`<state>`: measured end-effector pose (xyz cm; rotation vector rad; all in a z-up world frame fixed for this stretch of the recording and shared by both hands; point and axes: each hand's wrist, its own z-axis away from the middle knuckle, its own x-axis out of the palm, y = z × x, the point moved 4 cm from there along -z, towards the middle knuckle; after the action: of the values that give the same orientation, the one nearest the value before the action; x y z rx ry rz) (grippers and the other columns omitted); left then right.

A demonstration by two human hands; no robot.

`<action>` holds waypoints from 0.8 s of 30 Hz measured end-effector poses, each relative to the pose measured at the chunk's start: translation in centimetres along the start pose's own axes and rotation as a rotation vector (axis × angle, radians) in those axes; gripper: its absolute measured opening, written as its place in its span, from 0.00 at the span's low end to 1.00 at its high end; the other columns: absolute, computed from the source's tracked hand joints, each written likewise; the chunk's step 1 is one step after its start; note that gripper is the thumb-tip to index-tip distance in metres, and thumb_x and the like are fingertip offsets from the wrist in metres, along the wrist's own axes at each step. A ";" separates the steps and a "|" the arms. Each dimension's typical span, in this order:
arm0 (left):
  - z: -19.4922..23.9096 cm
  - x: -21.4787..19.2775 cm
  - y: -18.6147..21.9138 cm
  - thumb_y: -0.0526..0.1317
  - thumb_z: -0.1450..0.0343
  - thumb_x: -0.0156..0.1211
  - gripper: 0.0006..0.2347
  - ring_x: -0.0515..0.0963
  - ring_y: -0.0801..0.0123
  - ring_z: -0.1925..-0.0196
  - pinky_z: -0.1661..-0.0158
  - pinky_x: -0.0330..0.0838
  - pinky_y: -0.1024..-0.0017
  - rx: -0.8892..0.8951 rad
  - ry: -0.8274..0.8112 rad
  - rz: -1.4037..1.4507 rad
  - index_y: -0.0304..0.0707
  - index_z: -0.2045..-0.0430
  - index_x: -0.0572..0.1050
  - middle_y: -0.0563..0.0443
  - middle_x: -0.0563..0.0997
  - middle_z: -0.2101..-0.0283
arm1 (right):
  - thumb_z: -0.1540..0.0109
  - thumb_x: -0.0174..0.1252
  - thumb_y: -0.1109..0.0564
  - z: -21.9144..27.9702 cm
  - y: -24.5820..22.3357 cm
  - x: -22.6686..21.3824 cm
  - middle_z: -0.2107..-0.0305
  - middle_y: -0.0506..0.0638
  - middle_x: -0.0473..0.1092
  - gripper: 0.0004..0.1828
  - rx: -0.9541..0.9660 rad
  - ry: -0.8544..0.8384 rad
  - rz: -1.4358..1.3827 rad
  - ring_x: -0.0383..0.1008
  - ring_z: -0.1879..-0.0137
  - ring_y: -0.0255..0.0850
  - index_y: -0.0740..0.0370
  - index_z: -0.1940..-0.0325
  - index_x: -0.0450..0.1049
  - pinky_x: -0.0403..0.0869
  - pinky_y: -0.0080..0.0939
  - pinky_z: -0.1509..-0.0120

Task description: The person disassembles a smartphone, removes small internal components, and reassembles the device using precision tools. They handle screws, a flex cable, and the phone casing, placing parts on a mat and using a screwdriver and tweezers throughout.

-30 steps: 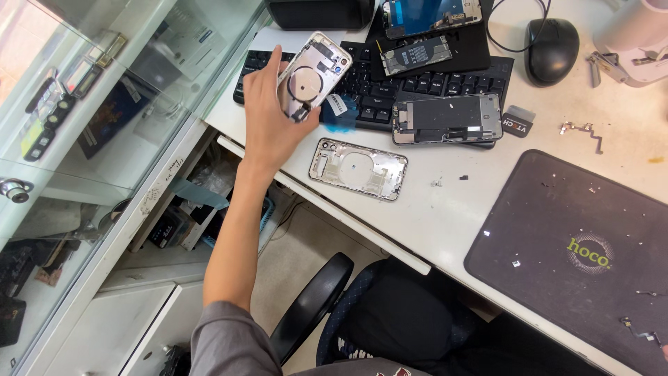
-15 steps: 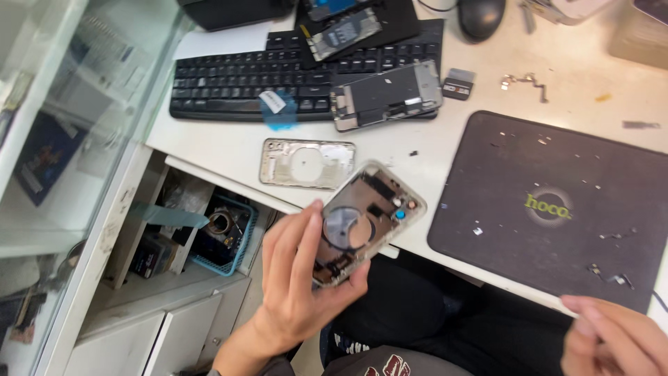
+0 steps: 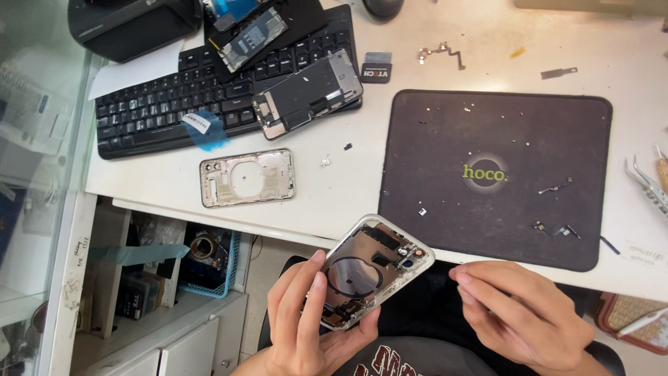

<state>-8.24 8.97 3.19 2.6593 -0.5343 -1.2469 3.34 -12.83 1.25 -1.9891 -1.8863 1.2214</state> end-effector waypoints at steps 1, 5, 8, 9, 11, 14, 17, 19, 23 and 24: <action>0.1 0.1 0.1 0.44 0.35 0.78 0.35 0.77 0.41 0.46 0.50 0.79 0.58 -0.002 -0.004 0.003 0.17 0.43 0.63 0.22 0.73 0.45 | 0.45 0.67 0.70 -0.1 0.0 0.0 0.63 0.59 0.76 0.14 -0.005 0.000 -0.018 0.82 0.58 0.45 0.71 0.56 0.76 0.82 0.38 0.54; 0.4 0.3 0.3 0.44 0.36 0.79 0.36 0.77 0.41 0.45 0.50 0.79 0.57 -0.021 -0.010 0.018 0.18 0.42 0.62 0.22 0.73 0.45 | 0.46 0.68 0.69 -0.3 -0.2 0.3 0.63 0.59 0.76 0.15 -0.019 -0.006 -0.035 0.82 0.58 0.45 0.71 0.56 0.76 0.82 0.38 0.55; 0.4 0.3 0.4 0.44 0.36 0.79 0.36 0.77 0.40 0.45 0.49 0.79 0.57 -0.034 -0.020 0.029 0.18 0.42 0.62 0.22 0.73 0.45 | 0.46 0.67 0.69 -0.6 -0.3 0.2 0.63 0.59 0.76 0.14 -0.022 0.005 -0.021 0.82 0.59 0.46 0.71 0.56 0.76 0.82 0.38 0.56; 0.3 0.2 0.4 0.44 0.36 0.79 0.36 0.77 0.40 0.45 0.49 0.79 0.57 -0.035 -0.023 0.030 0.18 0.42 0.62 0.22 0.72 0.45 | 0.46 0.67 0.69 -0.7 -0.2 0.1 0.63 0.60 0.76 0.14 -0.027 0.011 -0.018 0.82 0.59 0.46 0.71 0.57 0.76 0.82 0.38 0.56; 0.1 0.0 0.3 0.43 0.36 0.79 0.36 0.77 0.41 0.44 0.47 0.78 0.57 -0.048 -0.007 0.010 0.18 0.42 0.61 0.23 0.73 0.44 | 0.45 0.67 0.69 -1.1 0.0 -0.1 0.64 0.60 0.76 0.13 -0.003 0.021 -0.007 0.81 0.60 0.44 0.72 0.57 0.76 0.81 0.37 0.57; -0.5 -0.8 -0.5 0.43 0.36 0.78 0.37 0.76 0.43 0.44 0.45 0.74 0.57 -0.032 -0.036 -0.036 0.17 0.41 0.60 0.24 0.72 0.44 | 0.43 0.67 0.71 -1.6 0.7 -0.4 0.64 0.60 0.76 0.11 0.085 0.004 0.052 0.81 0.62 0.42 0.73 0.57 0.77 0.80 0.35 0.59; -1.0 -1.7 -1.6 0.42 0.37 0.78 0.38 0.76 0.43 0.44 0.43 0.73 0.56 -0.076 -0.050 -0.086 0.16 0.40 0.59 0.25 0.73 0.43 | 0.43 0.69 0.70 -2.1 1.4 -0.3 0.64 0.57 0.76 0.11 0.147 -0.046 0.136 0.80 0.62 0.43 0.72 0.57 0.78 0.78 0.37 0.58; -1.2 -1.8 -2.1 0.41 0.38 0.78 0.38 0.76 0.42 0.44 0.43 0.73 0.56 -0.115 -0.043 -0.119 0.16 0.40 0.60 0.25 0.73 0.43 | 0.43 0.69 0.70 -2.5 1.8 0.1 0.64 0.55 0.76 0.11 0.171 -0.054 0.145 0.80 0.62 0.43 0.70 0.57 0.78 0.77 0.35 0.59; -1.3 -1.4 -2.5 0.39 0.39 0.78 0.37 0.76 0.42 0.43 0.44 0.73 0.56 -0.151 -0.030 -0.140 0.17 0.39 0.60 0.26 0.73 0.43 | 0.44 0.70 0.69 -3.0 2.0 1.0 0.64 0.54 0.76 0.12 0.206 -0.091 0.184 0.78 0.62 0.41 0.68 0.57 0.80 0.76 0.36 0.60; -1.3 -1.2 -2.6 0.39 0.39 0.78 0.37 0.76 0.42 0.43 0.44 0.72 0.56 -0.155 -0.028 -0.132 0.17 0.39 0.60 0.26 0.73 0.43 | 0.44 0.70 0.68 -3.2 2.0 1.4 0.64 0.53 0.76 0.12 0.208 -0.104 0.196 0.78 0.62 0.42 0.68 0.58 0.80 0.75 0.37 0.60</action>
<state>-7.28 11.79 4.16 2.5865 -0.2575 -1.3042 6.70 -10.66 1.56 -2.0706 -1.5590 1.5306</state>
